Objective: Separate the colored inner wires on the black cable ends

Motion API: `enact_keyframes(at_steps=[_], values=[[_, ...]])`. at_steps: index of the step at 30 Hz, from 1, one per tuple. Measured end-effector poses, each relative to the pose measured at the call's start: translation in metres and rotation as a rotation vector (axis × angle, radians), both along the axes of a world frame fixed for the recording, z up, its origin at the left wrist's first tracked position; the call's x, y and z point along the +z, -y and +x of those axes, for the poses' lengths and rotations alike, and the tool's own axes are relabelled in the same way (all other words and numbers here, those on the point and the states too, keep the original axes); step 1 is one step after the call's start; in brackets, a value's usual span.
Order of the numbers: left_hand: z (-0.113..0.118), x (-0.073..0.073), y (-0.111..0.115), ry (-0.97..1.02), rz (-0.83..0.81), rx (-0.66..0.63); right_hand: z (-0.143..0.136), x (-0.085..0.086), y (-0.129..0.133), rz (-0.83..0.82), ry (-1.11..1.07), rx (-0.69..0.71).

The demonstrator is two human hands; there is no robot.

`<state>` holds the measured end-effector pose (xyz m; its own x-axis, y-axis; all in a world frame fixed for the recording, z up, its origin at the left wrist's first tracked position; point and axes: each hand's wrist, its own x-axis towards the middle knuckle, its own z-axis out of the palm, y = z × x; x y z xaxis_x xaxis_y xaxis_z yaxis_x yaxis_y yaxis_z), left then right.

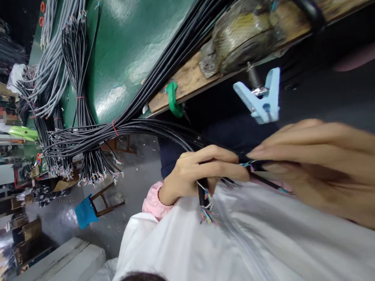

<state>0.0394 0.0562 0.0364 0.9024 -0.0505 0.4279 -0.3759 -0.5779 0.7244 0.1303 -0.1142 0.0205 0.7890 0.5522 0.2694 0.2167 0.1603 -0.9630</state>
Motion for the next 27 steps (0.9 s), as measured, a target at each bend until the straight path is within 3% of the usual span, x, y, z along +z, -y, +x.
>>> enact_keyframes(at_steps=[4, 10, 16, 20, 23, 26, 27], values=[[0.005, 0.005, 0.002, -0.051, -0.112, -0.021, 0.005, 0.009, -0.009, 0.011, 0.313, -0.005], [0.000, 0.000, 0.009, -0.298, -0.209, 0.143, 0.017, 0.003, -0.007, -0.004, 0.180, 0.210], [0.004, 0.000, 0.006, -0.373, -0.109, 0.143, 0.018, -0.003, -0.010, -0.007, 0.402, -0.015], [0.015, 0.000, 0.008, -0.306, -0.188, 0.139, 0.032, -0.015, -0.003, -0.019, 0.581, 0.020], [0.022, 0.004, 0.013, -0.232, -0.288, 0.170, 0.044, -0.029, -0.003, -0.054, 0.452, -0.007], [0.028, 0.008, 0.019, -0.122, -0.332, 0.238, 0.050, -0.032, -0.017, -0.051, 0.065, -0.079], [0.029, 0.009, 0.021, -0.100, -0.342, 0.263, 0.051, -0.029, -0.024, -0.023, -0.109, -0.028]])
